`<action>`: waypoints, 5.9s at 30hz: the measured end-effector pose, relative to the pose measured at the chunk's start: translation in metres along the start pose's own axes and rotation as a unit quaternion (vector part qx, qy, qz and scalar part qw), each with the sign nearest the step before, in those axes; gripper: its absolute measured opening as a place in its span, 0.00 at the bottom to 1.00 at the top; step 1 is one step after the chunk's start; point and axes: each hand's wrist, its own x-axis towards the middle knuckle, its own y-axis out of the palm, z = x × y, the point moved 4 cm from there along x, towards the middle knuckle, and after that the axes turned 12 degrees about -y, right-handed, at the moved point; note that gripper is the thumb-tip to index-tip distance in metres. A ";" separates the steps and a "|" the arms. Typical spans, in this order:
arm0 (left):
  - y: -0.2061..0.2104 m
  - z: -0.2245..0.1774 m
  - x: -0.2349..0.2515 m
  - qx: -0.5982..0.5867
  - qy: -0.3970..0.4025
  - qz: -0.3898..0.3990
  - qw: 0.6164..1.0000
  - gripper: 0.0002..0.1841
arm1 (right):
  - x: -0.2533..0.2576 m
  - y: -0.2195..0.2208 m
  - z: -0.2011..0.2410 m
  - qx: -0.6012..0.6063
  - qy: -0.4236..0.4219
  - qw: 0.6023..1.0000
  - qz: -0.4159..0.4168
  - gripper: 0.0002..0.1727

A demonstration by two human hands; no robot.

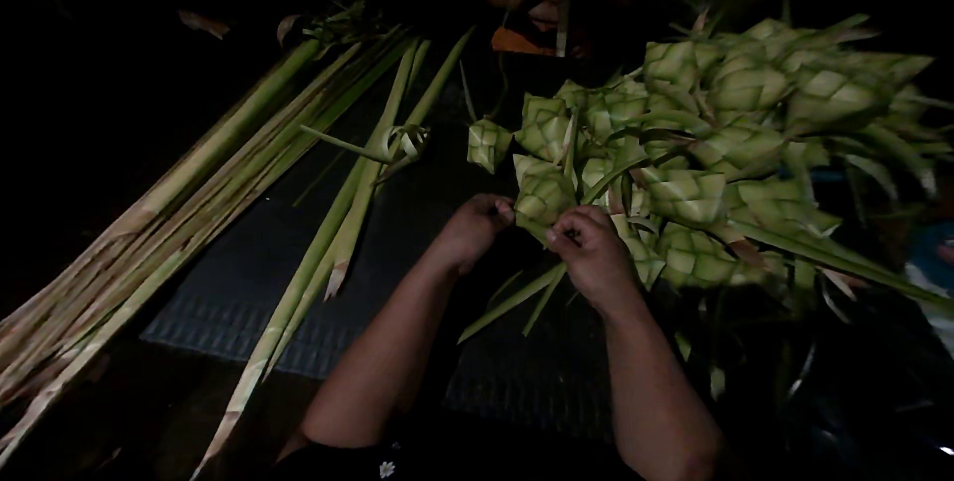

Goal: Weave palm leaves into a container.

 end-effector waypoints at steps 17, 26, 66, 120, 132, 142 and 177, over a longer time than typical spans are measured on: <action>0.026 -0.004 -0.012 0.034 0.384 -0.079 0.919 0.31 | -0.017 0.010 0.015 0.208 -0.097 0.972 -0.049 0.09; 0.018 -0.005 -0.012 -0.017 0.350 -0.112 0.930 0.23 | -0.015 0.011 0.011 0.206 -0.200 0.958 0.000 0.08; 0.031 0.003 -0.015 0.022 0.524 -0.109 0.845 0.28 | -0.024 0.013 0.019 0.413 -0.050 0.909 0.005 0.07; 0.013 0.000 -0.013 -0.195 0.328 -0.091 0.920 0.19 | -0.025 0.014 0.021 0.183 -0.111 0.972 -0.099 0.07; 0.013 0.002 -0.004 -0.184 0.371 -0.057 0.908 0.20 | -0.026 0.015 0.024 0.234 -0.056 0.968 -0.073 0.05; 0.012 0.008 0.005 -0.248 0.335 -0.036 0.908 0.23 | -0.020 0.017 0.013 0.386 -0.049 0.921 -0.027 0.09; -0.004 0.008 -0.064 -0.024 0.237 -0.245 0.940 0.11 | -0.029 0.024 0.030 0.131 -0.114 0.985 -0.022 0.09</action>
